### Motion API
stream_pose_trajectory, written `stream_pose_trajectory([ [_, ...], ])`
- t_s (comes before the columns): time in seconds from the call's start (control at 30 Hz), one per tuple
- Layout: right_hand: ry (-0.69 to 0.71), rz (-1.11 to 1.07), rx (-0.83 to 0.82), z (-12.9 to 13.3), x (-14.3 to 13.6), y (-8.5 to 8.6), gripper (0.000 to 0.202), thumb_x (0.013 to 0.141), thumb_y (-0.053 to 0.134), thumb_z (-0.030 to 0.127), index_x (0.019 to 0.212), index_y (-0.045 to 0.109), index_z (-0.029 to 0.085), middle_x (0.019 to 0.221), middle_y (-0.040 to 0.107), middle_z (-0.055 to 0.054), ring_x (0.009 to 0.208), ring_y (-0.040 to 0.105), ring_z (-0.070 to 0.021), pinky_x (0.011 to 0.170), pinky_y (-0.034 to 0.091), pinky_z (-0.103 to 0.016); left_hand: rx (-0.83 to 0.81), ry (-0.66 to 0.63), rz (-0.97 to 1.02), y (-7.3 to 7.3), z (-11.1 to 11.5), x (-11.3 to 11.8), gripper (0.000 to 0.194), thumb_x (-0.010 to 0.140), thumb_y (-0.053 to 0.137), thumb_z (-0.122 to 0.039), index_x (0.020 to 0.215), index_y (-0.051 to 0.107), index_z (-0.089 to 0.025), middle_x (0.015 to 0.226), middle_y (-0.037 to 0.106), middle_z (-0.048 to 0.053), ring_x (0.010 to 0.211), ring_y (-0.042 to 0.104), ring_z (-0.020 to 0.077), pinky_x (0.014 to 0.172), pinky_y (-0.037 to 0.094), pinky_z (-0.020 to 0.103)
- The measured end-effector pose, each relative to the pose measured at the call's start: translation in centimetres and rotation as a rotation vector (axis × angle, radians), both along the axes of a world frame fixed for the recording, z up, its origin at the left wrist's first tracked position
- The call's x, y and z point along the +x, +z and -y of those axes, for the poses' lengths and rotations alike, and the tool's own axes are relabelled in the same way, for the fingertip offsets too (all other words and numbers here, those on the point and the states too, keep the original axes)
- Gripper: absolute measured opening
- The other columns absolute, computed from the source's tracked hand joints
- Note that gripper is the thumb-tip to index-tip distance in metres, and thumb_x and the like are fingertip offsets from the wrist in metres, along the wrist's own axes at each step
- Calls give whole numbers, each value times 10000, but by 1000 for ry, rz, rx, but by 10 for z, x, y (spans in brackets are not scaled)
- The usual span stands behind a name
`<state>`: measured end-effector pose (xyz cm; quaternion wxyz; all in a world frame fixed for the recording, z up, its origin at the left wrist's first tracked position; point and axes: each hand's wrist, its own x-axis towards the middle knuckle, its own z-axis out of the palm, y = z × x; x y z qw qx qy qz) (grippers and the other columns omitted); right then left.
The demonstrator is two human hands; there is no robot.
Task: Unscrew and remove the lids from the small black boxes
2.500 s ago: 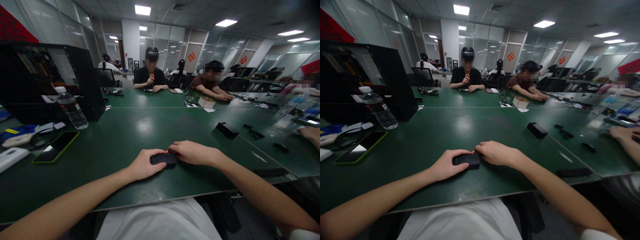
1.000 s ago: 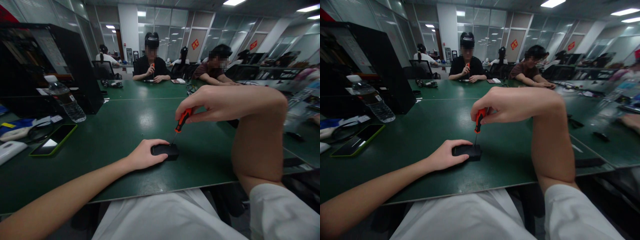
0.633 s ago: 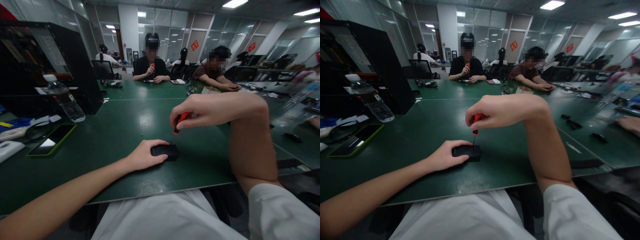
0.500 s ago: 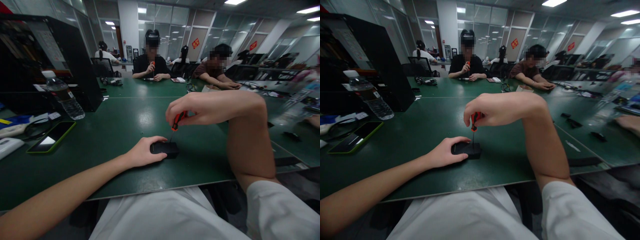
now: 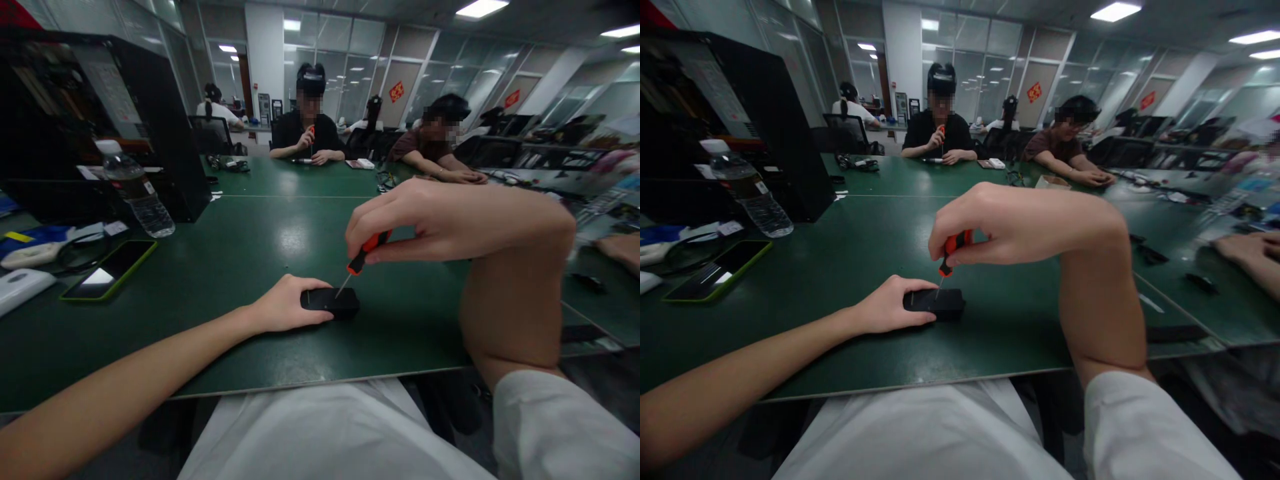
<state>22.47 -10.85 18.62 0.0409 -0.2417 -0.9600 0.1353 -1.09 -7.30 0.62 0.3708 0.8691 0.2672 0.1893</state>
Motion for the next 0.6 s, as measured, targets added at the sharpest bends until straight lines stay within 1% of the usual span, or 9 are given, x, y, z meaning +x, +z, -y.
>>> stream_pose_trajectory([
  [0.17,28,50,55,10,-7,-2,206,1011,541,265,1028,733,192,1006,726,-58,865,658,-159,734,454,-265,-11,-12,22,0,0,1,444,834,791,-384,1226,746,-180,984,781,19,845,709,188,747,482,244],
  [0.37,40,76,80,9,-17,-9,187,1009,531,201,1012,716,187,1001,702,-43,853,636,-142,711,431,-259,-5,-5,41,0,1,0,413,822,806,-351,1193,763,-175,906,769,-1,773,692,163,707,466,229],
  [0.47,56,74,65,7,-19,-10,181,1000,533,176,1008,714,184,1002,699,-42,861,634,-140,724,436,-261,6,-8,57,-2,1,0,412,823,804,-347,1196,761,-180,875,760,-9,744,685,153,688,463,223],
  [0.6,57,85,50,6,-17,-9,179,989,538,159,1019,713,185,1014,697,-44,869,636,-140,741,444,-261,32,-14,76,-4,1,0,411,832,793,-342,1208,754,-179,889,764,-4,762,697,159,699,475,224],
])
